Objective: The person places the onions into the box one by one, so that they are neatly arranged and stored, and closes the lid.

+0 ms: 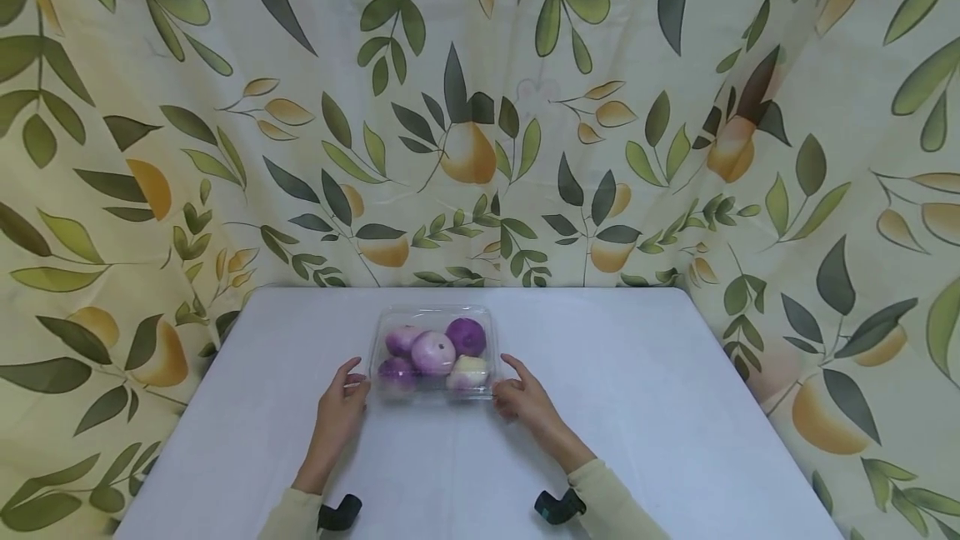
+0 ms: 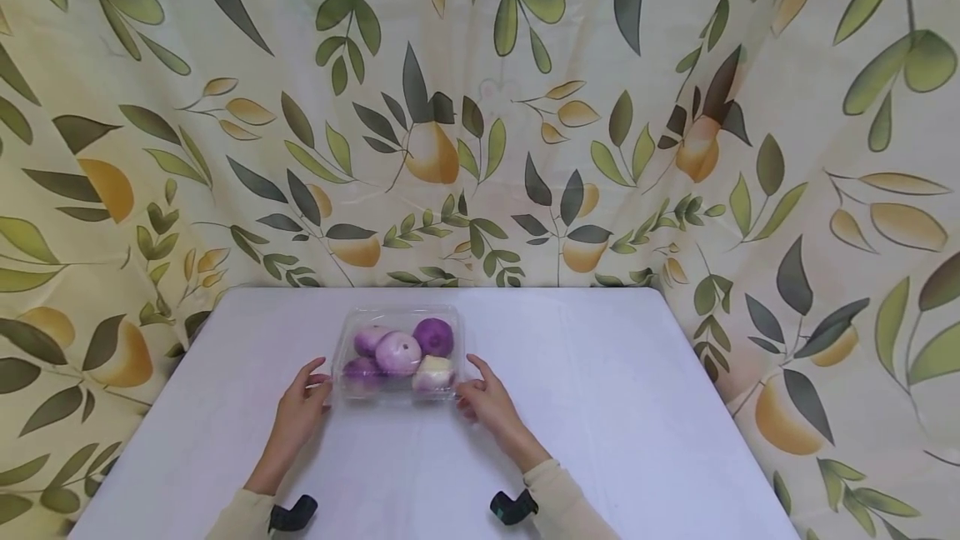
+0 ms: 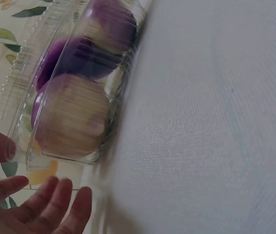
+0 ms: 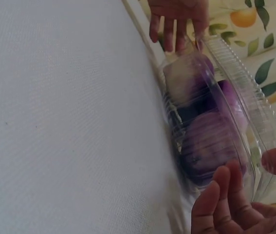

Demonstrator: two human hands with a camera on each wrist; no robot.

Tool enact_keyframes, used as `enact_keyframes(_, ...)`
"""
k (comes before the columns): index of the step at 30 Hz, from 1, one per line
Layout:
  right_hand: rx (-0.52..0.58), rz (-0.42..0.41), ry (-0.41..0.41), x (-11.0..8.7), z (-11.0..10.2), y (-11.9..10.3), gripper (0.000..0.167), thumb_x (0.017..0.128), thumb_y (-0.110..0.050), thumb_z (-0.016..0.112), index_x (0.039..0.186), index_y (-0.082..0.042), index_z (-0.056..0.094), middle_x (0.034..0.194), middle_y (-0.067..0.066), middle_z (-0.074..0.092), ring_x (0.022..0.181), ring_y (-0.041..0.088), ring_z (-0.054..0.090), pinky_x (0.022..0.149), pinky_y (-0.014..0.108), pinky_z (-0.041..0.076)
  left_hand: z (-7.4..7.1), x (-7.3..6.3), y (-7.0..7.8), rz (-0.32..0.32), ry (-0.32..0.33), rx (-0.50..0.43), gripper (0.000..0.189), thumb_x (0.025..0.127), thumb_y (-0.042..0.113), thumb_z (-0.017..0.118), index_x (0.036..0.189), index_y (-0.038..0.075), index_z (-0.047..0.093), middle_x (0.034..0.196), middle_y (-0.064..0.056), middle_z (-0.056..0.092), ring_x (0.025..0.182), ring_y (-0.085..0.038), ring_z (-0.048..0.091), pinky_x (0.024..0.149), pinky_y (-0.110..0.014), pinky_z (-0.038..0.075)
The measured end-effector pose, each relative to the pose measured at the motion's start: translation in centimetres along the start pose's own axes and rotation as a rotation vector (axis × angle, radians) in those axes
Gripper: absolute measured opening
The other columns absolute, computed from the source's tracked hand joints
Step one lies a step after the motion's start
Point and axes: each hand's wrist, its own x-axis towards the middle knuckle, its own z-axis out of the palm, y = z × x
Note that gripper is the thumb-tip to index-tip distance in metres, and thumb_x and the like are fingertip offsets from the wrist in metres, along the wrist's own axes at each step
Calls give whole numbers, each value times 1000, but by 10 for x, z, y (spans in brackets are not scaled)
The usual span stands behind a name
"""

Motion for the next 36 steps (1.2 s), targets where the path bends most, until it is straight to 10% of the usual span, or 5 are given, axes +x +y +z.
enact_keyframes(7,0,8,-45,2,-3,0,68,95,-18,55,156,-16,24,78,5,66,71,15,58,63,28,49,4,2,-1,15,-42,-34,47,100,9,46,146,6,43,88,-16,68,68,-13,59,59,-22,50)
enact_keyframes(36,13,-73,-79,2,2,1,72,96,-6,48,158,-11,12,73,6,58,63,14,50,56,25,43,6,6,-8,60,-64,-112,53,96,2,48,149,5,41,77,-18,64,60,-10,57,61,-19,48)
